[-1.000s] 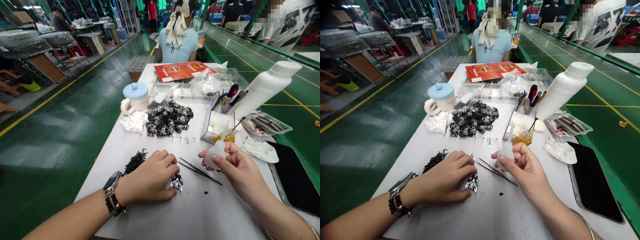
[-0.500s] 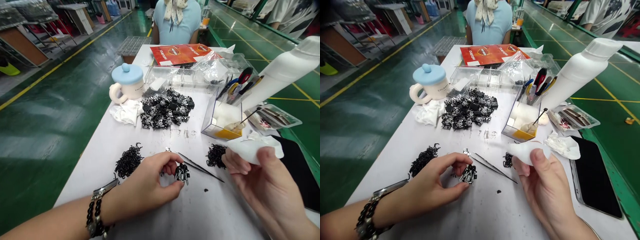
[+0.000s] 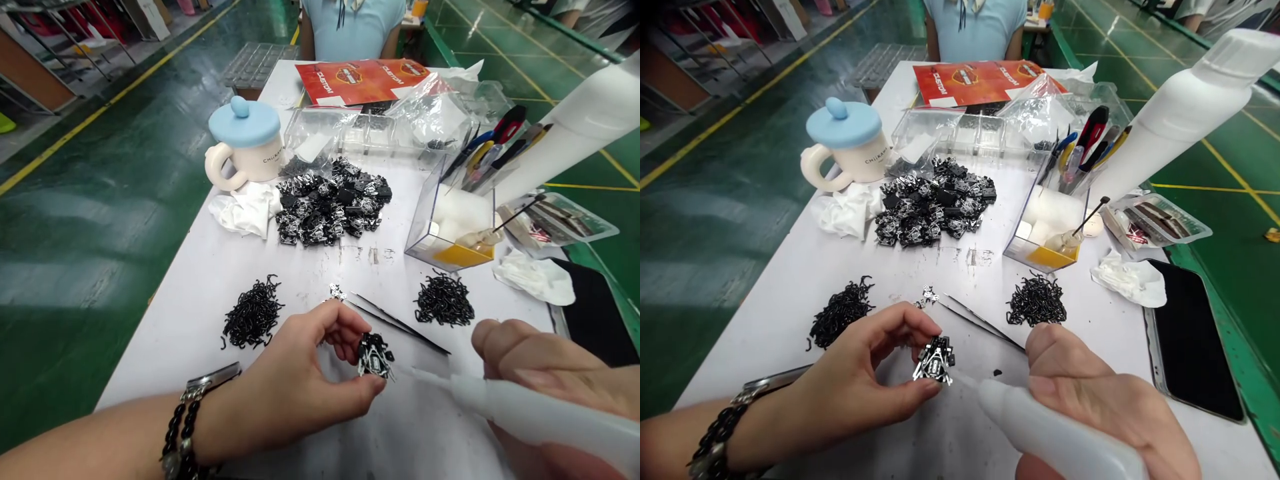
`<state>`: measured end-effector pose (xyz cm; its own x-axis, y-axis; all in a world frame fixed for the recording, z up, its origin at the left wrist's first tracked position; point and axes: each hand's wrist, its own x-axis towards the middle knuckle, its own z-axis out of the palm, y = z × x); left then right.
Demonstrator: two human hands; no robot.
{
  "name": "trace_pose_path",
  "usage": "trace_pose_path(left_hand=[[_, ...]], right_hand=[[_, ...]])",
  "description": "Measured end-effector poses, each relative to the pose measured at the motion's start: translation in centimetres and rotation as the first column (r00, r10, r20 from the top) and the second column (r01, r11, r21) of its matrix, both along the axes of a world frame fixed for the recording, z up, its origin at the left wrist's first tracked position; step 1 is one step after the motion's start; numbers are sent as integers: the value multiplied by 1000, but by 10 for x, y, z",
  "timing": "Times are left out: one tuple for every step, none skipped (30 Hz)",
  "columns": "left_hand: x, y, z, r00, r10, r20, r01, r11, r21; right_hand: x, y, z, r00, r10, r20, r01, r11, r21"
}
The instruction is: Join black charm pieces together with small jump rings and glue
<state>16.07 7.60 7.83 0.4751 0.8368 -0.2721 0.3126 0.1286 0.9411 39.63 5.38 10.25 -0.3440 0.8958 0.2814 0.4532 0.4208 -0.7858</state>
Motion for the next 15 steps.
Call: trace_pose_path(left_hand=[[0,0,0,1000,1,-5,-1,1000,-8],[0,0,0,1000,0,-10,0,1000,-15],[1,0,0,1000,1,-18,-1,1000,-20],[1,0,1,1000,1,-26,-1,1000,-24],[1,0,1,999,2,-35,-2,1000,-26],[1,1,1,999,1,-41,-2,1000,-26],[1,1,1,999,0,-45,-1,1000,-25],[2,1,1,999,0,-48,-1,1000,-23],[2,1,0,999,0,-49,-1,1000,-22],[2,1,0,999,-2,-48,1,1000,-20],[2,1,-1,999,-1,-48,0,1000,-21],[2,1,-1,999,-1,-48,0,1000,-22],[2,1,-1,999,-1,-47,0,1000,-25],[2,1,-1,999,-1,-46,0,1000,-25],[2,1,-1,999,-2,-45,0,1000,-24]], right_hand=[[-2,3,4,998,29,59,-32,998,56],[-4,6,7,995,39,89,-47,995,84],[-5,7,9,995,41,86,-49,995,85],[-5,7,8,996,53,77,-58,997,59],[-5,5,7,997,58,57,-60,998,35],[-3,3,4,998,58,39,-59,998,22],[-1,1,1,998,60,31,-60,998,21],[1,-2,-2,998,57,29,-58,998,35],[4,-4,-5,998,59,38,-60,997,53],[6,-6,-7,997,62,53,-67,994,82],[8,-8,-9,996,49,68,-57,991,118],[10,-9,-9,994,44,97,-57,989,137],[12,-10,-10,993,16,118,-35,987,156],[13,-10,-9,991,-5,133,-17,986,166],[13,-10,-9,989,-35,142,10,985,171]])
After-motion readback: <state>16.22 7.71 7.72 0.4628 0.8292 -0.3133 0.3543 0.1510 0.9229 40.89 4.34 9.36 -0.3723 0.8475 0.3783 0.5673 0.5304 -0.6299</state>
